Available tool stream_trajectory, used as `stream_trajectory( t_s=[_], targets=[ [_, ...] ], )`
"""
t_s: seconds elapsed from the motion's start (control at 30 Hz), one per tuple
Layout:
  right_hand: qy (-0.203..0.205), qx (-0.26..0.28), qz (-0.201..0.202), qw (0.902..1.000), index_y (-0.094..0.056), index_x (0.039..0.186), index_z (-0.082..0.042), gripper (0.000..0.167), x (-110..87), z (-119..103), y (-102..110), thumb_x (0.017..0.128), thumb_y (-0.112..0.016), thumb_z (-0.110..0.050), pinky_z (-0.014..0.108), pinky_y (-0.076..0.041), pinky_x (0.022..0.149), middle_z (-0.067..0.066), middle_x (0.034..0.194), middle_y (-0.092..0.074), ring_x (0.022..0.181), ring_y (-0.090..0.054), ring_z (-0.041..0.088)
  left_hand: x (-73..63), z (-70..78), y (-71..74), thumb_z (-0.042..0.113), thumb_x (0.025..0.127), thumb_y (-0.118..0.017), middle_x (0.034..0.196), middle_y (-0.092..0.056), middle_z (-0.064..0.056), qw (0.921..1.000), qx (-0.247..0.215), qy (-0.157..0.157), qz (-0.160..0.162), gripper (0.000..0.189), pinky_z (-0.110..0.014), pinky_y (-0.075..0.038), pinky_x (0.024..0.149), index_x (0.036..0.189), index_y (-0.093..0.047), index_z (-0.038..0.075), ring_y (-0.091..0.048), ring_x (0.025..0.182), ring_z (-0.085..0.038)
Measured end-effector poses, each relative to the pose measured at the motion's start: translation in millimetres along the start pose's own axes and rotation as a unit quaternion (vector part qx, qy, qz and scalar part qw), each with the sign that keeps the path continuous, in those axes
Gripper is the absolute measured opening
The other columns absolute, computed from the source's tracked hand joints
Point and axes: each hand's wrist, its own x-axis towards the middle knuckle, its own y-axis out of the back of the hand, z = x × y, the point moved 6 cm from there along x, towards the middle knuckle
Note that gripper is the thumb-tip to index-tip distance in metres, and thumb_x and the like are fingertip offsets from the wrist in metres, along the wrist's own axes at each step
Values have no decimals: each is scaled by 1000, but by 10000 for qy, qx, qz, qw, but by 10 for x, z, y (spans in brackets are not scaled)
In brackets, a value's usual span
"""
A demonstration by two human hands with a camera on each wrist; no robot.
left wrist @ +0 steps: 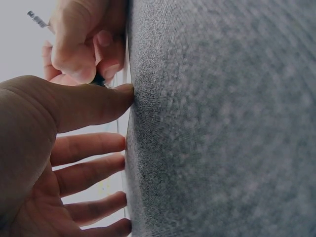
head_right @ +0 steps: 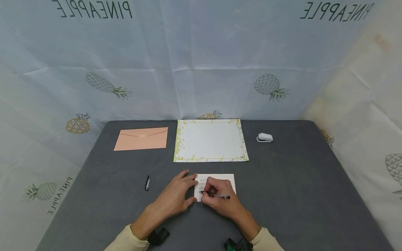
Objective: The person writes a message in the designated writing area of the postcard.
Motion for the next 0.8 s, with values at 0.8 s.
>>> stream_trajectory(
  t_s=[0.8],
  targets=[
    [-31, -187, 180, 9997, -64, 80, -31, 40, -33, 53, 76, 80, -75, 7, 15, -31, 45, -20, 60, -54, 49, -39, -6, -13, -16, -14, 25, 87, -94, 147, -71, -11, 9999, -53, -80, 119, 47, -57, -48, 123, 129, -80, 7, -57, 147, -41]
  ],
)
